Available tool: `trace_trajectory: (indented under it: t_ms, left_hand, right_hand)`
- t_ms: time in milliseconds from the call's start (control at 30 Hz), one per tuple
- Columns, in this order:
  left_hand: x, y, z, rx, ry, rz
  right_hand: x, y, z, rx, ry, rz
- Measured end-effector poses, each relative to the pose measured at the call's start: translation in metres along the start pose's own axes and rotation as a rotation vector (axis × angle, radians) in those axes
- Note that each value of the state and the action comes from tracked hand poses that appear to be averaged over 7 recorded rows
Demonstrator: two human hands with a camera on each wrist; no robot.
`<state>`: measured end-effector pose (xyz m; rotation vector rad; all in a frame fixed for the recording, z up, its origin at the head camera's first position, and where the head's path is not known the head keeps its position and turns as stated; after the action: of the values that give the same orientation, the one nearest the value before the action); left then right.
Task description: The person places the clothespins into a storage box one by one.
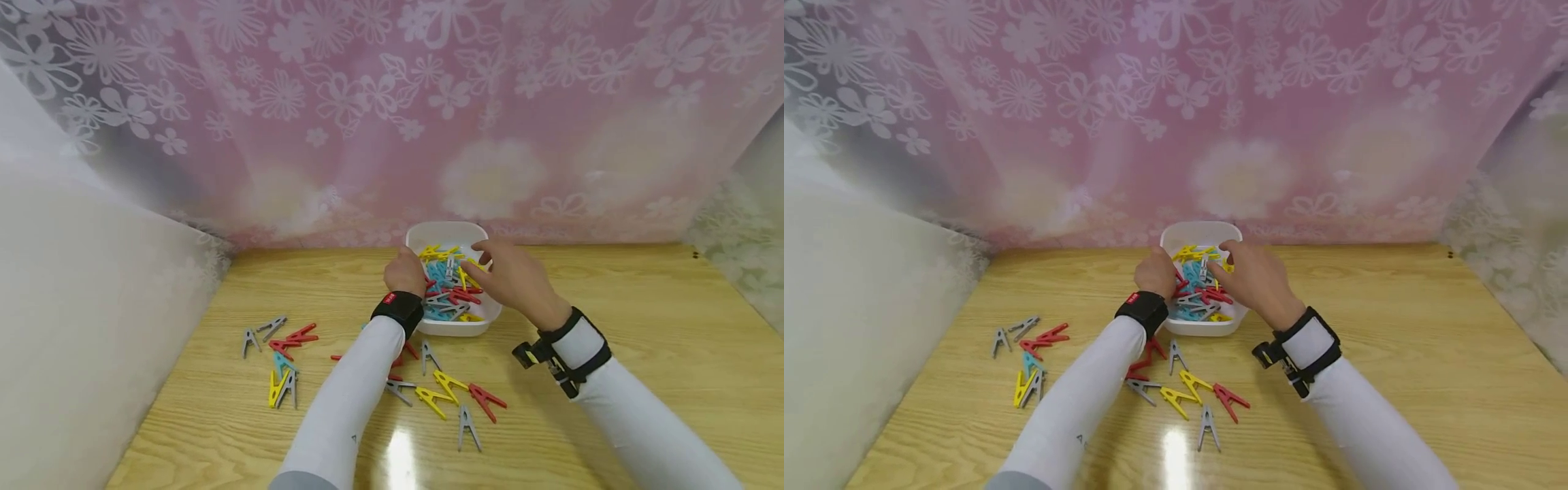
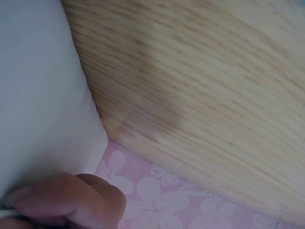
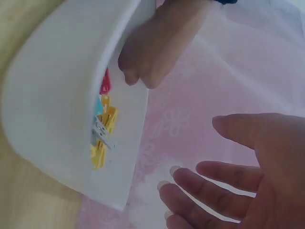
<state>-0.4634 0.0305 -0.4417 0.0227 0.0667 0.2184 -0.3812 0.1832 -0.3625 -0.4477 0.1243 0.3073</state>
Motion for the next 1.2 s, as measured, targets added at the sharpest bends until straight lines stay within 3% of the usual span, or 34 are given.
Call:
trace_trajectory:
  t_ms: [67, 100, 133, 300, 333, 400, 567, 733, 933, 1200]
  left_hand:
    - [-0.005, 0.0, -0.004, -0.011, -0.025, 0.01]
    - [-0.009, 0.0, -0.01, -0.024, 0.013, 0.01]
    - [-0.011, 0.0, -0.012, -0.034, 0.009, 0.011]
    - [-0.017, -0.005, -0.013, -0.014, -0.019, 0.031]
    - [-0.014, -0.006, -0.008, -0.002, -0.064, 0.039]
    - [-0.014, -0.008, -0.005, 0.008, -0.077, 0.04]
    - [-0.012, -0.011, -0.001, 0.012, -0.04, 0.019]
    - [-0.007, -0.011, 0.002, 0.042, -0.025, 0.01]
    - [-0.001, -0.009, 0.006, 0.046, -0.03, 0.012]
    - [0.005, 0.0, 0.003, 0.057, -0.052, -0.008]
  right_hand:
    - [0.007, 0.0, 0.0, -0.008, 0.003, 0.007]
    - [0.011, 0.0, -0.001, -0.011, 0.009, 0.013]
    - [0.015, 0.0, -0.001, -0.01, 0.015, 0.02]
    - [0.041, -0.004, -0.012, -0.037, -0.011, 0.028]
    - [0.048, -0.005, -0.016, -0.038, -0.037, 0.025]
    - [0.061, -0.005, -0.025, -0.043, -0.101, 0.0]
    - [0.094, -0.004, -0.047, -0.025, -0.297, -0.101]
    - [0.12, -0.007, -0.063, -0.015, -0.391, -0.138]
    - [0.135, -0.014, -0.072, 0.013, -0.398, -0.114]
    - [0.143, -0.007, -0.073, -0.015, -0.409, -0.2]
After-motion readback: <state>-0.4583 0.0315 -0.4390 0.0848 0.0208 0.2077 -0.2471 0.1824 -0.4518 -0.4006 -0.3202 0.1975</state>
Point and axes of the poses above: each hand's wrist, its own x-axis away from the middle knuckle, its own z-axis out of the back of the hand, y = z × x, the point moved 6 cm from there along -x, towards the middle knuckle, and after that the axes turned 5 degrees about z, right-handed, at the moved point
